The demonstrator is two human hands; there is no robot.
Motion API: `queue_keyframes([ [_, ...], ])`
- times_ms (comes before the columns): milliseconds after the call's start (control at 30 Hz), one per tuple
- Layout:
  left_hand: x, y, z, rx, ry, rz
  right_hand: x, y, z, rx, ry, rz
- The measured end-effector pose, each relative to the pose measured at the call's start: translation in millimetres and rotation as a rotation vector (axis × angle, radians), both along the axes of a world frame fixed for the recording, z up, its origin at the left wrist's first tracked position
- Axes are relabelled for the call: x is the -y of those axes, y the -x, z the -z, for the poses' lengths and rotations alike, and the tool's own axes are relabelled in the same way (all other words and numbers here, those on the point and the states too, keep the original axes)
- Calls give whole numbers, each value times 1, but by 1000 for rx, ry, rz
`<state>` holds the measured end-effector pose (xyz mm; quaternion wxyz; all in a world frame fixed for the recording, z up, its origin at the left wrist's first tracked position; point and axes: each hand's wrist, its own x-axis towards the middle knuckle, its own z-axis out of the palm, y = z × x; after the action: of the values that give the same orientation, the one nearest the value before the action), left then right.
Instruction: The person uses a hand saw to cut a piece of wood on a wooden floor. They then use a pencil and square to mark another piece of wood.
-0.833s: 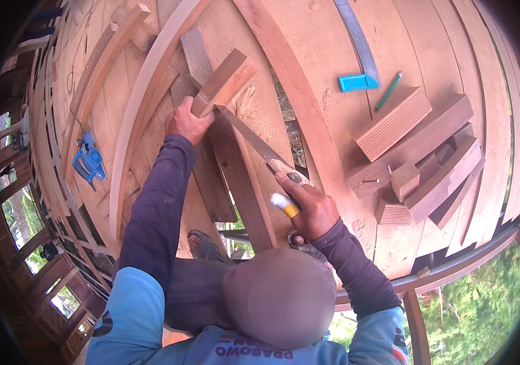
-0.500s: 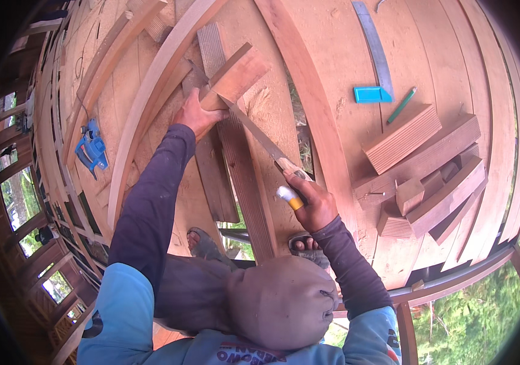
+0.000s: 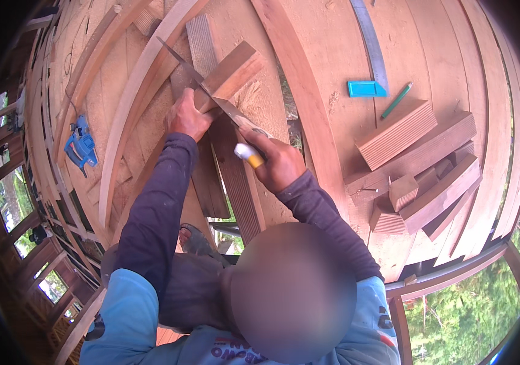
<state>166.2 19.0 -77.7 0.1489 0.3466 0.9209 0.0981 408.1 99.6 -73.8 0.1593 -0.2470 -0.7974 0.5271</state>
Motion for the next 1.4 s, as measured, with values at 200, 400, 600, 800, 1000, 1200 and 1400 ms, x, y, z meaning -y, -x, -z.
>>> queue_keyframes([
  [200,15,28,-6,86,55,-58,27,-126,-52,223,7,-56],
  [400,0,19,-11,52,59,-8,7,-29,-20,161,30,-50],
  [600,7,27,-14,68,108,-33,16,-45,-25,79,40,-20],
  [800,11,44,-13,122,142,-43,17,-94,-49,201,26,-15],
  [1000,-6,43,-9,142,104,-30,-1,22,-18,115,85,-40],
  [1200,15,61,5,118,98,-26,25,-132,-72,268,58,27],
  [1400,0,49,1,121,17,4,-8,34,-6,32,19,-31],
])
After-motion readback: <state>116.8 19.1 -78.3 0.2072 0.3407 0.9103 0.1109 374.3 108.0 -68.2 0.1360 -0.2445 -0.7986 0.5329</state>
